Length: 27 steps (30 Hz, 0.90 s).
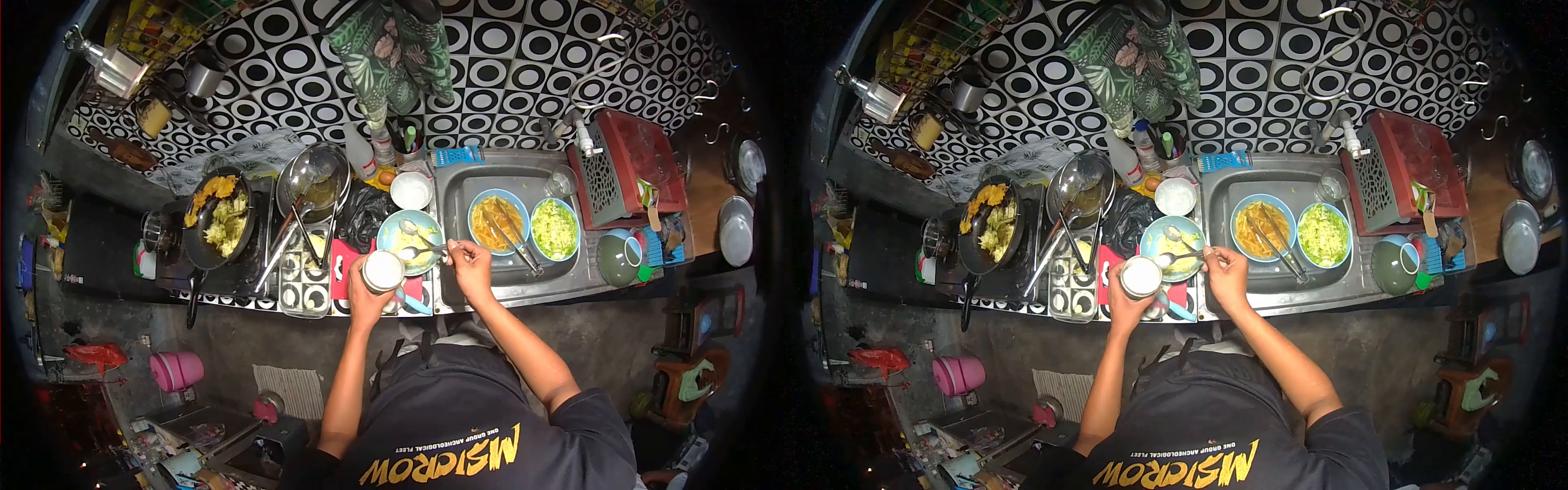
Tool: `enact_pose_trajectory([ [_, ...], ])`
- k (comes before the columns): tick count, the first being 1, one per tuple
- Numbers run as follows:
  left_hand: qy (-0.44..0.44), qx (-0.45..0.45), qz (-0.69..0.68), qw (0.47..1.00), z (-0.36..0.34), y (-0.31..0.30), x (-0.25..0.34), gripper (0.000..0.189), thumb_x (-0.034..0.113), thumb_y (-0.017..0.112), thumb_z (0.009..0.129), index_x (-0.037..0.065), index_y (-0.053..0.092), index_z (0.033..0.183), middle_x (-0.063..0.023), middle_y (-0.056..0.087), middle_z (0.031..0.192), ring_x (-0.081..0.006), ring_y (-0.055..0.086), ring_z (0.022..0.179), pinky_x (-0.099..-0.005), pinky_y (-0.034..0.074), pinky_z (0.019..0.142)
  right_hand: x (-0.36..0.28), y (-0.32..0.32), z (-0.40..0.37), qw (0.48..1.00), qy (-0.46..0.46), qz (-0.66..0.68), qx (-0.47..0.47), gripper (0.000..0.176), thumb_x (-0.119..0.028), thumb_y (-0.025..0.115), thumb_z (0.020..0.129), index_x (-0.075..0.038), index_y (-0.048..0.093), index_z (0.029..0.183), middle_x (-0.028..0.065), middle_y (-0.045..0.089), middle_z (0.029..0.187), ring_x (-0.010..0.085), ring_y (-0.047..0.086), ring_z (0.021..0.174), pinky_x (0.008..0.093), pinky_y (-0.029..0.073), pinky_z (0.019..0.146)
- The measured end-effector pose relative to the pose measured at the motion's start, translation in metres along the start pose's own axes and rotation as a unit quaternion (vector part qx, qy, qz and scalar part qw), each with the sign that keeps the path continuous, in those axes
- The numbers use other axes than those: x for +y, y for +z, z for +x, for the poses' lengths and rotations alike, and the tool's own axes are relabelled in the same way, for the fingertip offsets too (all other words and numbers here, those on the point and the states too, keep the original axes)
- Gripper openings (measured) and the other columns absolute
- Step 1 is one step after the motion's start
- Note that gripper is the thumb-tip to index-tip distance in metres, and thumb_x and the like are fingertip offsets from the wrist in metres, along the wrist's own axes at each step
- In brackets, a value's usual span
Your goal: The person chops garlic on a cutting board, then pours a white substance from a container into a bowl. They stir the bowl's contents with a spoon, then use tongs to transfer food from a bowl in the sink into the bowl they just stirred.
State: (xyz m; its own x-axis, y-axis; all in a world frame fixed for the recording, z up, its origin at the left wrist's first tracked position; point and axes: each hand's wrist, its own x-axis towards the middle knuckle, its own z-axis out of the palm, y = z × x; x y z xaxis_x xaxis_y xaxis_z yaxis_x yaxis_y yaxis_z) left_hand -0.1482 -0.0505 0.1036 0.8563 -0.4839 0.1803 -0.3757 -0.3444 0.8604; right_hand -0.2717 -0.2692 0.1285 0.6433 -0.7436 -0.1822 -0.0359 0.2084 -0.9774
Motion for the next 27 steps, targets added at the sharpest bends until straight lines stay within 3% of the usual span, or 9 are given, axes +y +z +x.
enact_pose_trajectory([
  [4,-0.006,0.022,0.019,1.000,-0.001,-0.001,-0.002,0.091,0.018,0.101,0.066,0.003,0.049,0.140,-0.0186,0.063,0.134,-0.0341,0.063,0.125,-0.0451,0.051,0.108,0.013,0.000,0.005,0.999,-0.024,-0.015,0.017,0.025,-0.016,0.070,0.106,0.005,0.077,0.096,-0.0021,0.067,0.075,0.0022,0.054,0.066,0.0225,0.040,0.059],
  [7,-0.017,0.025,0.013,0.999,-0.002,-0.001,-0.003,0.092,0.019,0.101,0.066,0.003,0.049,0.140,-0.0191,0.062,0.134,-0.0341,0.063,0.126,-0.0452,0.051,0.108,0.010,0.005,0.000,0.992,-0.034,-0.112,0.042,0.024,-0.016,0.071,0.105,0.006,0.079,0.097,0.0007,0.066,0.071,0.0034,0.052,0.064,0.0264,0.039,0.057],
  [10,-0.024,0.024,0.009,0.999,-0.004,-0.003,-0.005,0.092,0.020,0.101,0.067,0.003,0.049,0.140,-0.0191,0.062,0.134,-0.0338,0.063,0.126,-0.0452,0.051,0.109,0.019,0.009,0.002,0.973,-0.155,-0.172,0.026,0.020,-0.014,0.071,0.102,0.005,0.079,0.098,0.0080,0.065,0.068,0.0096,0.052,0.059,0.0310,0.039,0.056],
  [11,-0.026,0.024,0.009,0.999,-0.005,-0.003,-0.006,0.091,0.020,0.101,0.067,0.003,0.049,0.140,-0.0190,0.062,0.134,-0.0336,0.063,0.126,-0.0451,0.050,0.109,0.022,0.009,0.002,0.958,-0.196,-0.207,0.025,0.017,-0.011,0.071,0.101,0.004,0.079,0.101,0.0154,0.067,0.073,0.0205,0.057,0.057,0.0358,0.042,0.056],
  [14,-0.026,0.026,0.007,0.999,-0.006,-0.005,-0.005,0.091,0.020,0.101,0.067,0.002,0.048,0.140,-0.0191,0.062,0.134,-0.0335,0.063,0.127,-0.0449,0.050,0.109,0.022,0.010,0.001,0.940,-0.233,-0.248,-0.011,0.016,-0.010,0.070,0.101,0.003,0.078,0.105,0.0191,0.070,0.081,0.0318,0.063,0.062,0.0407,0.046,0.060],
  [17,-0.029,0.023,0.013,0.999,-0.006,-0.006,-0.005,0.092,0.020,0.101,0.067,0.003,0.048,0.140,-0.0190,0.062,0.134,-0.0332,0.063,0.127,-0.0447,0.051,0.109,0.031,0.009,0.003,0.917,-0.282,-0.280,-0.037,0.015,-0.009,0.070,0.100,0.002,0.078,0.106,0.0181,0.071,0.085,0.0363,0.067,0.070,0.0447,0.051,0.064],
  [20,-0.026,0.027,-0.001,0.999,-0.006,-0.006,-0.003,0.091,0.017,0.102,0.067,0.002,0.050,0.140,-0.0202,0.062,0.135,-0.0369,0.062,0.126,-0.0475,0.051,0.108,0.032,0.008,0.004,0.882,-0.351,-0.309,-0.058,0.013,-0.007,0.072,0.097,0.000,0.079,0.105,0.0157,0.071,0.085,0.0365,0.068,0.076,0.0459,0.054,0.066],
  [27,-0.034,0.018,-0.007,0.999,-0.007,-0.005,-0.007,0.093,0.017,0.102,0.066,0.003,0.049,0.141,-0.0207,0.061,0.137,-0.0375,0.062,0.128,-0.0480,0.050,0.109,0.026,0.005,0.000,0.862,-0.362,-0.345,-0.084,0.012,-0.006,0.073,0.096,0.000,0.078,0.106,0.0141,0.072,0.087,0.0342,0.070,0.078,0.0453,0.056,0.068],
])
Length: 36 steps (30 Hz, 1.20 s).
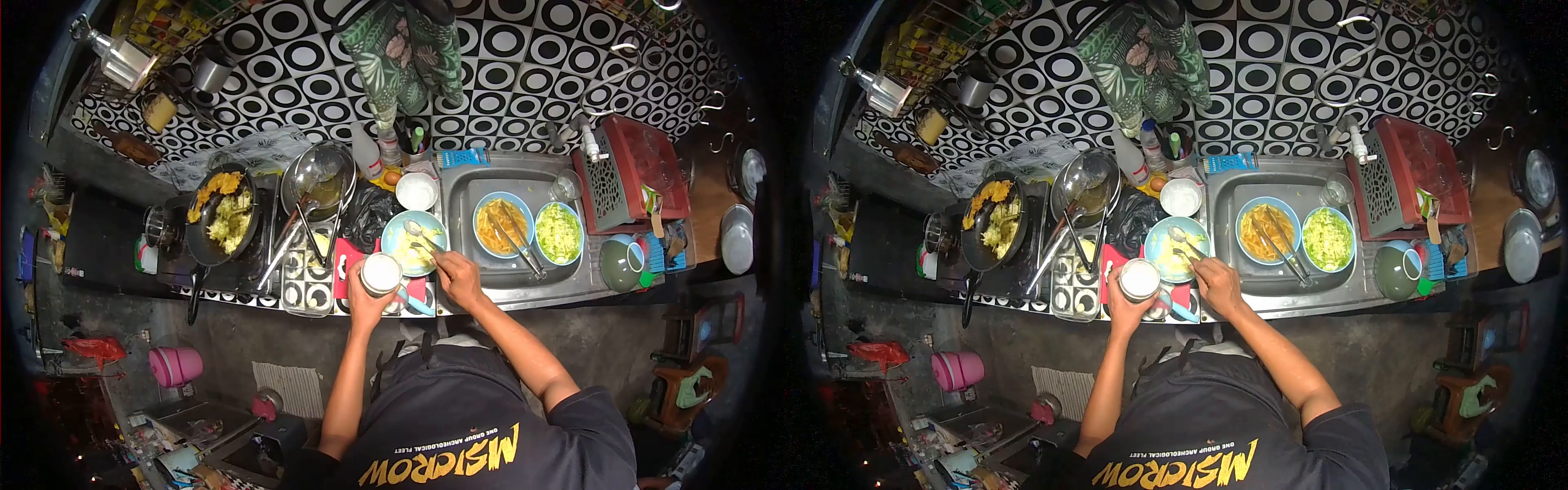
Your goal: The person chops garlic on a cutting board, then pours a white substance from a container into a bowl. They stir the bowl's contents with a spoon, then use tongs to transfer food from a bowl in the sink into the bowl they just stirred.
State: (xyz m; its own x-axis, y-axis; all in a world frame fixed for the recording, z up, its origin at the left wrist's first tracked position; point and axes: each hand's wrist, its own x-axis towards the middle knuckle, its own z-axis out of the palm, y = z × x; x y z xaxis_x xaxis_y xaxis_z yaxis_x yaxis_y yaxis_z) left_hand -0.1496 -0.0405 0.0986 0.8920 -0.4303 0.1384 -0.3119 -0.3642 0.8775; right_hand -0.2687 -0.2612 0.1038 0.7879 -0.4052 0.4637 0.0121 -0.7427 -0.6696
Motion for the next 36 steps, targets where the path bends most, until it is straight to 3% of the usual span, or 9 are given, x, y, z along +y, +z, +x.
enact_pose_trajectory([
  [5,0.002,-0.008,0.003,1.000,0.001,0.002,-0.003,0.093,0.017,0.102,0.066,0.003,0.049,0.141,-0.0205,0.061,0.138,-0.0388,0.061,0.129,-0.0489,0.050,0.110,-0.004,0.000,0.002,0.998,0.045,0.030,0.041,0.012,-0.004,0.072,0.097,0.002,0.079,0.105,0.0153,0.071,0.083,0.0323,0.068,0.073,0.0429,0.053,0.064],
  [8,-0.001,-0.016,-0.006,1.000,0.002,0.002,-0.003,0.093,0.016,0.101,0.065,0.003,0.049,0.141,-0.0200,0.062,0.139,-0.0390,0.061,0.130,-0.0491,0.049,0.111,-0.023,-0.014,0.012,0.988,0.114,0.085,0.061,0.011,-0.003,0.070,0.099,0.004,0.078,0.104,0.0151,0.068,0.078,0.0256,0.063,0.064,0.0372,0.048,0.059],
  [11,0.022,-0.032,0.005,0.999,0.004,0.000,-0.004,0.092,0.015,0.101,0.067,0.004,0.048,0.142,-0.0165,0.062,0.138,-0.0312,0.063,0.130,-0.0436,0.050,0.112,-0.036,-0.023,0.020,0.974,0.126,0.146,0.117,0.011,-0.002,0.068,0.100,0.005,0.077,0.103,0.0129,0.064,0.075,0.0177,0.056,0.061,0.0325,0.043,0.057],
  [12,0.025,-0.032,0.003,0.999,0.004,-0.001,-0.002,0.092,0.014,0.100,0.067,0.004,0.048,0.142,-0.0164,0.061,0.138,-0.0311,0.062,0.130,-0.0434,0.050,0.112,-0.045,-0.030,0.023,0.971,0.140,0.156,0.118,0.014,-0.005,0.067,0.104,0.006,0.076,0.103,0.0075,0.064,0.074,0.0113,0.054,0.063,0.0303,0.041,0.058],
  [16,0.044,-0.033,-0.008,0.998,0.006,0.000,0.002,0.091,0.008,0.099,0.065,0.004,0.049,0.141,-0.0161,0.060,0.140,-0.0309,0.062,0.131,-0.0430,0.050,0.113,-0.062,-0.035,0.024,0.962,0.119,0.207,0.129,0.013,-0.005,0.068,0.102,0.005,0.076,0.101,0.0071,0.064,0.075,0.0097,0.054,0.064,0.0289,0.040,0.057],
  [19,0.054,-0.031,-0.011,0.998,0.007,0.002,0.008,0.092,0.006,0.099,0.064,0.004,0.049,0.141,-0.0161,0.060,0.140,-0.0313,0.062,0.131,-0.0429,0.051,0.113,-0.074,-0.038,0.026,0.978,0.069,0.183,0.066,0.011,-0.003,0.069,0.100,0.005,0.076,0.101,0.0090,0.064,0.075,0.0126,0.058,0.064,0.0297,0.042,0.057],
  [24,0.074,-0.030,-0.001,0.997,0.010,0.005,0.013,0.092,0.006,0.099,0.063,0.004,0.049,0.140,-0.0162,0.060,0.140,-0.0330,0.061,0.131,-0.0441,0.050,0.113,-0.069,-0.024,0.020,0.994,-0.005,0.107,-0.005,0.011,0.000,0.074,0.092,0.001,0.077,0.102,0.0142,0.070,0.082,0.0338,0.070,0.069,0.0421,0.055,0.062],
  [33,0.092,-0.022,0.023,0.995,0.013,0.007,0.019,0.091,0.007,0.099,0.061,0.005,0.050,0.137,-0.0175,0.062,0.140,-0.0366,0.061,0.131,-0.0470,0.049,0.112,-0.067,-0.011,0.017,0.996,-0.013,0.083,-0.001,0.011,0.001,0.075,0.091,0.002,0.079,0.101,0.0143,0.069,0.079,0.0306,0.069,0.067,0.0398,0.054,0.061],
  [36,0.092,-0.023,0.028,0.995,0.013,0.007,0.021,0.091,0.007,0.099,0.061,0.005,0.050,0.137,-0.0179,0.062,0.140,-0.0376,0.060,0.132,-0.0478,0.048,0.112,-0.068,-0.008,0.016,0.994,0.022,0.102,-0.014,0.008,-0.004,0.074,0.094,0.001,0.078,0.099,0.0152,0.069,0.079,0.0345,0.069,0.069,0.0429,0.054,0.062],
])
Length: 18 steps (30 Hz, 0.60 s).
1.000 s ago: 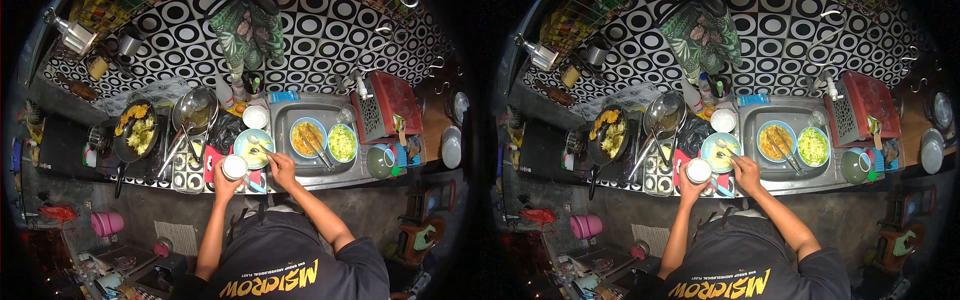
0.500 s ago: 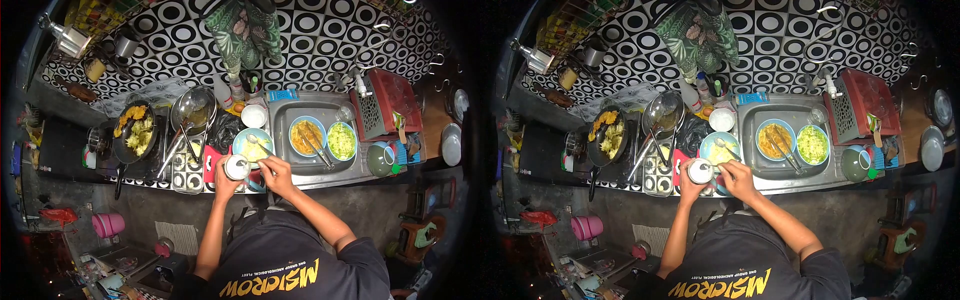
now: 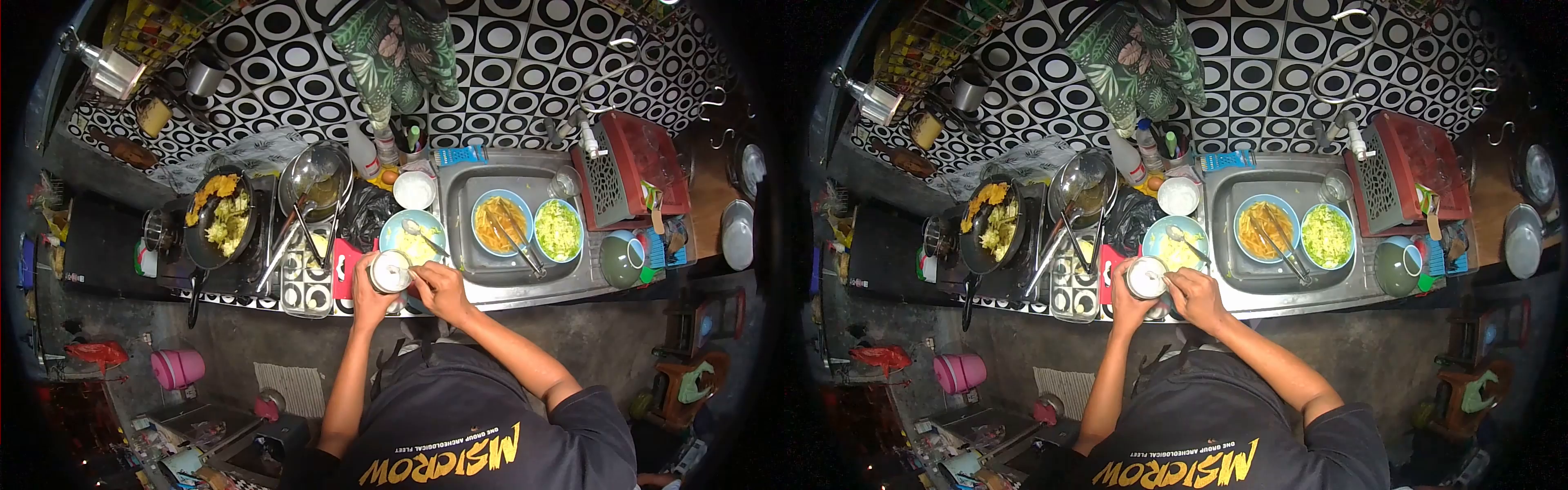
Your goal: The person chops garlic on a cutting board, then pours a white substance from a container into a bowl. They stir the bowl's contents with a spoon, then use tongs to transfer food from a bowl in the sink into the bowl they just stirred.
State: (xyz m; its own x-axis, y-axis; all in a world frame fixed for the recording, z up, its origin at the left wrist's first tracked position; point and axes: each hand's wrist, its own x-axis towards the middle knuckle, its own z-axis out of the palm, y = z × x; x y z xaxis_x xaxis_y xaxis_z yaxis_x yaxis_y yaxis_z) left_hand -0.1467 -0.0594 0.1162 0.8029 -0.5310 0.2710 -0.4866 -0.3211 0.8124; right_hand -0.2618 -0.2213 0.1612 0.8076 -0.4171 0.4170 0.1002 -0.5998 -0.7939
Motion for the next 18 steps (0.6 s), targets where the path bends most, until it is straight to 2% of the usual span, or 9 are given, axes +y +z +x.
enact_pose_trajectory([
  [3,0.005,-0.001,-0.001,1.000,0.001,0.000,0.000,0.091,0.006,0.099,0.060,0.005,0.050,0.137,-0.0181,0.062,0.141,-0.0380,0.060,0.132,-0.0481,0.048,0.113,0.003,0.007,-0.002,0.999,0.033,0.026,0.007,0.009,-0.004,0.073,0.095,0.002,0.078,0.098,0.0164,0.069,0.079,0.0343,0.069,0.068,0.0419,0.053,0.062],
  [6,0.013,-0.001,0.001,1.000,0.002,-0.001,0.001,0.092,0.006,0.099,0.060,0.005,0.050,0.138,-0.0180,0.062,0.140,-0.0382,0.060,0.131,-0.0482,0.048,0.113,0.006,0.010,-0.003,0.997,0.059,0.037,0.027,0.010,-0.002,0.072,0.096,0.006,0.078,0.098,0.0165,0.069,0.076,0.0292,0.067,0.063,0.0373,0.051,0.060],
  [9,0.016,-0.001,0.004,1.000,0.003,-0.001,0.000,0.092,0.006,0.099,0.060,0.005,0.050,0.138,-0.0178,0.061,0.139,-0.0381,0.060,0.131,-0.0480,0.048,0.113,0.009,0.010,-0.002,0.993,0.086,0.055,0.054,0.012,-0.004,0.072,0.097,0.007,0.077,0.098,0.0175,0.070,0.077,0.0285,0.066,0.062,0.0372,0.050,0.060],
  [12,0.009,-0.001,0.004,1.000,0.002,-0.001,-0.002,0.091,0.006,0.099,0.060,0.005,0.051,0.138,-0.0176,0.061,0.139,-0.0373,0.061,0.130,-0.0470,0.048,0.112,0.011,0.008,-0.001,0.989,0.086,0.076,0.094,0.014,-0.006,0.071,0.098,0.008,0.077,0.097,0.0166,0.070,0.075,0.0238,0.064,0.061,0.0352,0.048,0.059],
  [15,-0.009,-0.001,-0.005,1.000,0.000,0.000,-0.006,0.091,0.007,0.098,0.061,0.004,0.051,0.139,-0.0180,0.061,0.139,-0.0376,0.060,0.130,-0.0472,0.048,0.112,0.009,0.003,-0.001,0.981,0.139,0.092,0.098,0.017,-0.007,0.071,0.100,0.008,0.076,0.095,0.0134,0.070,0.072,0.0160,0.061,0.060,0.0325,0.046,0.058],
  [18,-0.029,-0.003,-0.020,0.999,-0.001,0.000,-0.008,0.092,0.009,0.098,0.063,0.003,0.051,0.141,-0.0191,0.061,0.140,-0.0396,0.058,0.131,-0.0492,0.047,0.113,0.008,-0.005,0.000,0.968,0.209,0.108,0.083,0.020,-0.011,0.070,0.102,0.007,0.076,0.095,0.0051,0.068,0.068,0.0076,0.057,0.061,0.0286,0.043,0.058],
])
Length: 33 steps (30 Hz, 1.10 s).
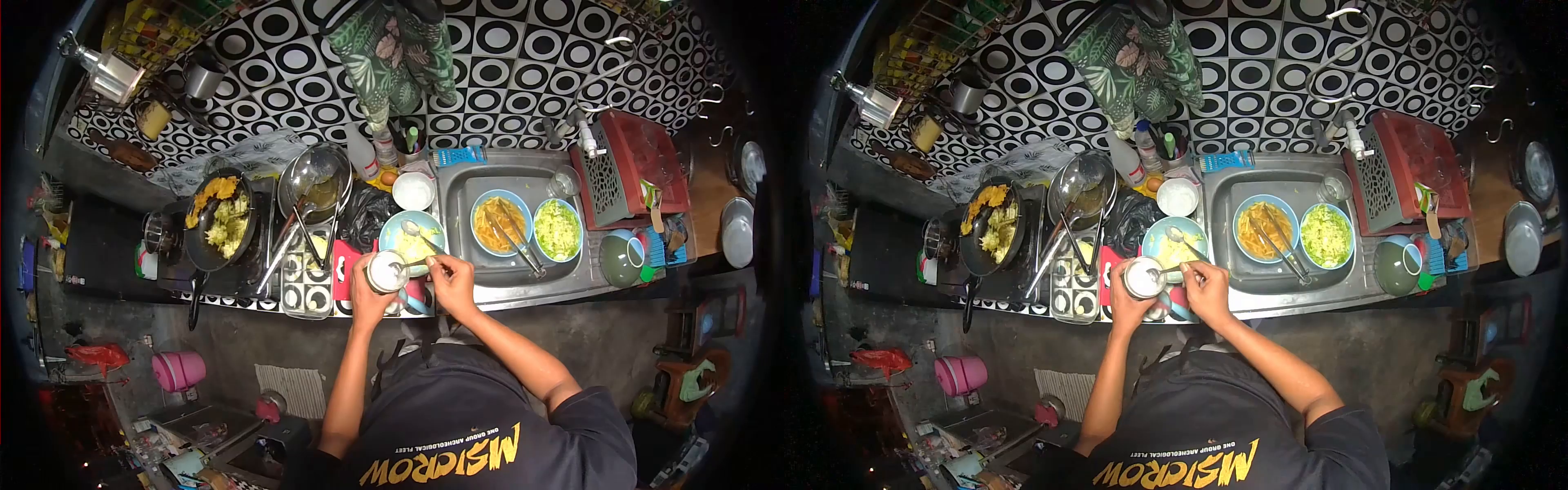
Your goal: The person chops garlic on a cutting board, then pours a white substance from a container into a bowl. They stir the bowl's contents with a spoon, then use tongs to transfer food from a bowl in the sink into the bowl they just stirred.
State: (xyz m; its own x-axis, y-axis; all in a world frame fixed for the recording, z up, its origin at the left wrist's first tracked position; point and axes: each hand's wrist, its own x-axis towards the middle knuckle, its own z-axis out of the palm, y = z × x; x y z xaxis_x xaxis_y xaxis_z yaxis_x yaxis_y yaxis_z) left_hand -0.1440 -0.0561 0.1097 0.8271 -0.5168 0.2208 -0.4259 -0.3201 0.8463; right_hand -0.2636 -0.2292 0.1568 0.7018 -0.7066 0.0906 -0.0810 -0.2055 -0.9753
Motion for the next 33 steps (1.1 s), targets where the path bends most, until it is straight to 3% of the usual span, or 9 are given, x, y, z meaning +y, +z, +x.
enact_pose_trajectory([
  [3,-0.011,0.004,0.003,1.000,-0.001,0.000,-0.001,0.091,0.010,0.099,0.064,0.003,0.051,0.141,-0.0188,0.061,0.139,-0.0392,0.058,0.131,-0.0491,0.047,0.113,0.011,-0.002,0.002,0.994,0.083,0.074,0.006,0.025,-0.015,0.071,0.103,0.006,0.076,0.092,0.0015,0.065,0.063,0.0041,0.054,0.058,0.0286,0.041,0.055],
  [4,-0.015,0.006,0.003,1.000,-0.002,0.001,0.000,0.091,0.011,0.099,0.065,0.003,0.051,0.141,-0.0187,0.061,0.139,-0.0391,0.058,0.131,-0.0491,0.047,0.113,0.007,-0.004,0.005,0.991,0.091,0.091,0.029,0.029,-0.018,0.071,0.105,0.005,0.075,0.088,-0.0028,0.063,0.065,0.0002,0.051,0.060,0.0262,0.037,0.054],
  [7,-0.020,0.014,0.001,1.000,-0.003,0.000,-0.004,0.090,0.013,0.099,0.066,0.003,0.051,0.141,-0.0187,0.061,0.138,-0.0392,0.058,0.130,-0.0492,0.047,0.112,0.017,-0.009,0.012,0.992,0.085,0.090,0.034,0.031,-0.018,0.069,0.106,0.006,0.074,0.086,-0.0028,0.062,0.064,0.0002,0.049,0.060,0.0261,0.035,0.053],
  [8,-0.021,0.017,0.000,1.000,-0.005,0.001,-0.006,0.090,0.014,0.099,0.066,0.003,0.051,0.142,-0.0187,0.061,0.137,-0.0392,0.058,0.130,-0.0493,0.047,0.112,0.019,-0.014,0.013,0.991,0.097,0.089,0.020,0.027,-0.017,0.069,0.107,0.003,0.074,0.088,-0.0049,0.065,0.072,0.0002,0.051,0.064,0.0223,0.037,0.057],
  [11,-0.035,0.014,-0.004,0.999,-0.006,0.002,-0.006,0.091,0.015,0.099,0.066,0.003,0.050,0.142,-0.0192,0.060,0.137,-0.0398,0.058,0.130,-0.0500,0.047,0.112,0.028,-0.016,0.017,0.987,0.096,0.126,0.036,0.032,-0.020,0.069,0.107,0.003,0.073,0.084,-0.0041,0.062,0.067,0.0001,0.048,0.060,0.0248,0.033,0.053],
  [29,-0.021,0.016,0.032,0.999,-0.008,0.003,-0.006,0.095,0.023,0.102,0.067,0.003,0.047,0.141,-0.0197,0.062,0.132,-0.0370,0.063,0.126,-0.0474,0.051,0.107,0.022,-0.029,0.019,0.977,0.136,0.157,0.041,0.025,-0.017,0.070,0.107,0.003,0.074,0.093,-0.0027,0.065,0.073,0.0011,0.053,0.064,0.0218,0.038,0.056],
  [33,-0.033,0.018,0.012,0.999,-0.009,0.004,-0.004,0.092,0.020,0.101,0.067,0.002,0.049,0.141,-0.0204,0.060,0.134,-0.0402,0.060,0.126,-0.0496,0.049,0.108,0.027,-0.023,0.019,0.979,0.118,0.159,0.056,0.025,-0.016,0.070,0.107,0.003,0.074,0.093,-0.0026,0.066,0.074,0.0011,0.054,0.065,0.0221,0.038,0.057],
])
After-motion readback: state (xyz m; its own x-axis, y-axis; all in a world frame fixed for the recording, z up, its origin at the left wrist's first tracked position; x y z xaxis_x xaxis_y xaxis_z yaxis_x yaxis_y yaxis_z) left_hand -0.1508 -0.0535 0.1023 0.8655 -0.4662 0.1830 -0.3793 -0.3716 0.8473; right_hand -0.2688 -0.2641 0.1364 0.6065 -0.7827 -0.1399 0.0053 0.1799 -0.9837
